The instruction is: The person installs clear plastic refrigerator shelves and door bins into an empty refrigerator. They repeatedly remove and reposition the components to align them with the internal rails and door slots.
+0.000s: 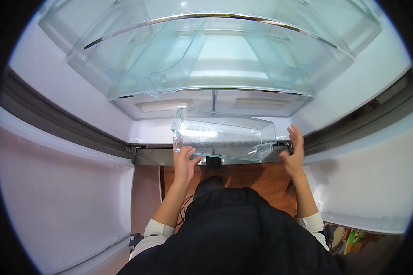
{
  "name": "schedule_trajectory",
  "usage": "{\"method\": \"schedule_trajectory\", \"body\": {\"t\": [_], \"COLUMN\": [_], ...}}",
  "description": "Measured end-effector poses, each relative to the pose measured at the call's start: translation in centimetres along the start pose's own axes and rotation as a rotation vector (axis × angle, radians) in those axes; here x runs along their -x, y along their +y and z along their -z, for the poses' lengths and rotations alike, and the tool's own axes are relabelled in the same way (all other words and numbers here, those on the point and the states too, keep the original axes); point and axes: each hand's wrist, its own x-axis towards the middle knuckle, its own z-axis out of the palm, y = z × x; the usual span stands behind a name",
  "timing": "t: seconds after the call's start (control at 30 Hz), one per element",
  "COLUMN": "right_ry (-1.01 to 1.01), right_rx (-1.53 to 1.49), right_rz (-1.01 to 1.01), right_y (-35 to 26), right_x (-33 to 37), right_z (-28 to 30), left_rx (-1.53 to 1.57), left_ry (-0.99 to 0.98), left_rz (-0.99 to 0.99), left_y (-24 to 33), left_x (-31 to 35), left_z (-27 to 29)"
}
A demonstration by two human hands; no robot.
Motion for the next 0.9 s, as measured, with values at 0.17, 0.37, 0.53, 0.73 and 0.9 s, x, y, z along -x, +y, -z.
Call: {"method": "schedule_trajectory", "body": {"t": [0.17, 0.37, 0.53, 0.73, 0.9], "right_ry": [0.297, 0.049, -0.059, -0.073, -0.035], "right_rx": [-0.048, 0.516, 0.779, 0.749, 0.691], "right_rz": [-0.148, 0.075, 0.161, 0.435, 0.418], "right_y": [-1.7, -3.0, -3.0, -6.1, -10.0], "right_x": [-9.7, -18.9, -20.5, -14.6, -8.0], "right_z": [2.2, 2.9, 2.8, 4.4, 5.7], "left_rx": [0.106, 0.169, 0.08, 0.112, 0.102], "left_ry": [0.1, 0.119, 0.157, 0.133, 0.18], "left_rz": [0.005, -0.027, -0.018, 0.063, 0.11], "left_y": [-1.7, -2.4, -3.3, -4.7, -5.1], "left_x": [-2.0, -3.3, -4.8, -7.9, -7.1], "left_z": [1.8, 1.5, 2.0, 3.1, 2.5]}}
